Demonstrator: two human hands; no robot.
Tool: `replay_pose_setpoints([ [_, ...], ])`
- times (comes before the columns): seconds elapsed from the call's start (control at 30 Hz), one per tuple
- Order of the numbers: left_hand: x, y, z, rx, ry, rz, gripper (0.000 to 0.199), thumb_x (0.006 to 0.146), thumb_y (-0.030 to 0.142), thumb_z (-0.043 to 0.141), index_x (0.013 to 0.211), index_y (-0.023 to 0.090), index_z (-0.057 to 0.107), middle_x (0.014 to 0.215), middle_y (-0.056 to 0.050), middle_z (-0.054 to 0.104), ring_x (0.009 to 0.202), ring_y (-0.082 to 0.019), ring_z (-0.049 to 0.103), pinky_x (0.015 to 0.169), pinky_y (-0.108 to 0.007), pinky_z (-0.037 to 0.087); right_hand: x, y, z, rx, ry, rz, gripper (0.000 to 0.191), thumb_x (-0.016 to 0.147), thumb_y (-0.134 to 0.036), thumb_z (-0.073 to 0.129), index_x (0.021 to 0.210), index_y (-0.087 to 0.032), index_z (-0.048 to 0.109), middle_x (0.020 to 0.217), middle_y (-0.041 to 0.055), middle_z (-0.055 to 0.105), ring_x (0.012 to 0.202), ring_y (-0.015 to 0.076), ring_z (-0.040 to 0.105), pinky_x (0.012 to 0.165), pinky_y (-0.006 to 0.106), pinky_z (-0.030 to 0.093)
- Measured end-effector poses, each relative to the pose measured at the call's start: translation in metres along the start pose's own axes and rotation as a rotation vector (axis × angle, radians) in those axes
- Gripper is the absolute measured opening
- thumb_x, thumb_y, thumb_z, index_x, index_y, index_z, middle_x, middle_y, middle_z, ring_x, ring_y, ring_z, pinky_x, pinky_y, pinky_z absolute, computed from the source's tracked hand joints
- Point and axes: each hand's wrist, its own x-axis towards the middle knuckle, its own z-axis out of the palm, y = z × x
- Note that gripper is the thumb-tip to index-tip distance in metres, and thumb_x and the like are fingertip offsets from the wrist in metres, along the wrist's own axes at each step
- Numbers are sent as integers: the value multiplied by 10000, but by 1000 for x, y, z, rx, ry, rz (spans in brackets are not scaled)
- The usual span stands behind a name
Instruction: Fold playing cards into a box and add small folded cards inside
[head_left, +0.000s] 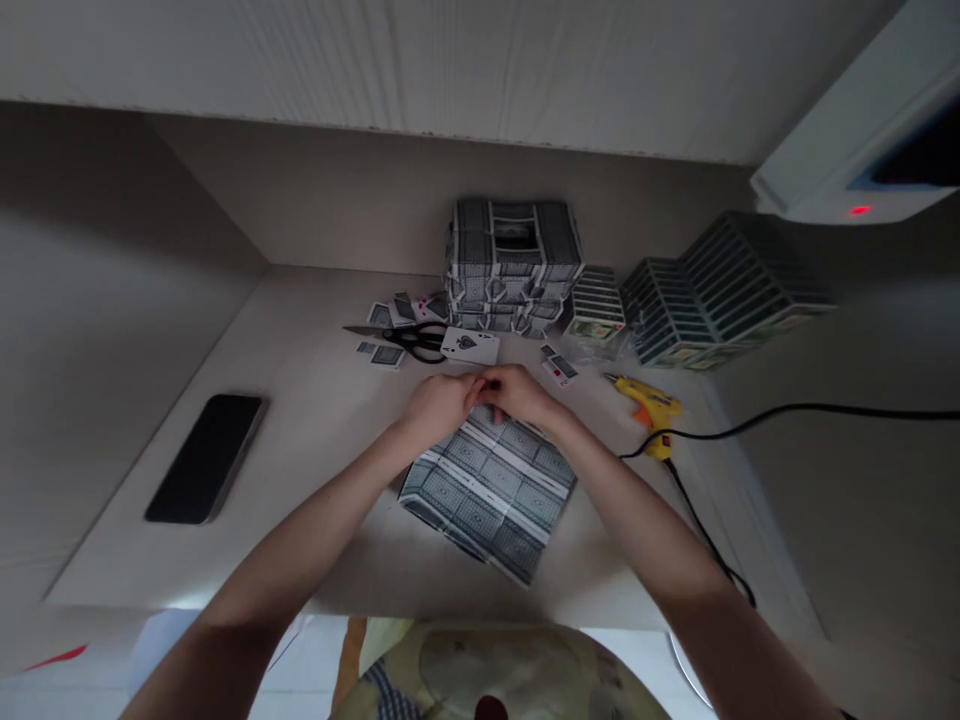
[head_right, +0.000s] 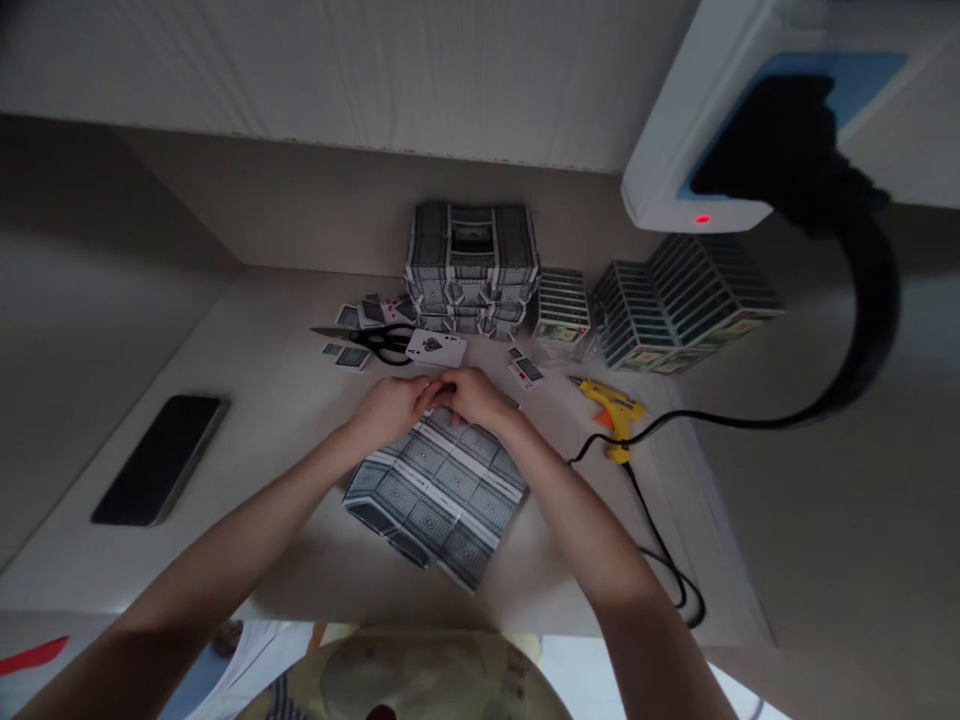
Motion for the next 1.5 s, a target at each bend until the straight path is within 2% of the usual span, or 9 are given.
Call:
replay_pose_setpoints([
  [0.17,-4,1,-7,116,-23,22,526,913,424,188,963,167,645,799,-135,682,749,-251,639,655,-331,413,7,-5,-7,-143,-79,-59,94,673,-112,533,591,-155,552,408,-93,447,341,53,440,394,158,293],
  [0.57,-1,4,-6,99,-102,84,436,895,390,298,937,149,659,802,-151,680,760,-264,638,670,-344,420,16,9,0,-100,-171,-78,111,629,-74,501,641,-132,595,449,-84,475,415,71,447,475,184,329],
  [0.8,-2,1,0,93,-77,36,485,901,421,250,892,166,663,802,-139,681,771,-265,640,661,-340,429,15,14,1,-42,-237,-27,90,678,-105,504,656,-154,576,438,-94,474,334,70,458,385,168,301],
  [0.9,-4,-2,0,46,-86,-42,495,903,438,226,936,170,641,830,-130,679,804,-263,637,670,-336,440,8,7,-1,-124,-164,-91,36,705,-172,579,693,-149,604,552,-50,577,433,78,515,461,183,365],
  [1.03,-8,-14,-2,-216,-92,-1,360,858,356,400,1177,218,492,1088,-72,627,972,-212,593,798,-305,445,-5,-1,-11,-367,186,-192,215,667,-206,681,872,-156,642,851,49,651,825,166,578,731,271,424],
  [1.13,-12,-28,-6,-450,-168,241,572,738,210,542,1284,233,374,1311,-48,472,1176,-191,457,957,-293,377,-15,2,-21,-475,353,-66,370,651,-258,705,998,-169,617,987,90,625,981,220,537,841,341,400],
  [1.23,-11,-38,-11,-535,-257,349,665,658,102,539,1289,218,365,1327,-59,441,1217,-196,406,1002,-303,335,-23,9,-24,-488,344,160,543,623,-320,719,1109,-142,554,1018,115,610,929,221,559,795,330,420],
  [1.4,-4,-35,-12,-547,-278,250,406,696,132,511,1093,217,514,1090,-13,590,998,-165,538,841,-252,419,-29,15,-14,-461,258,308,649,581,-322,729,1154,-110,508,952,98,627,881,200,572,727,277,417],
  [1.5,0,-32,-9,-495,-262,184,251,699,239,583,946,198,577,917,3,634,841,-158,570,703,-220,424,-27,16,-10,-375,206,310,531,557,-339,737,1022,-135,579,864,48,629,782,165,570,651,244,401],
])
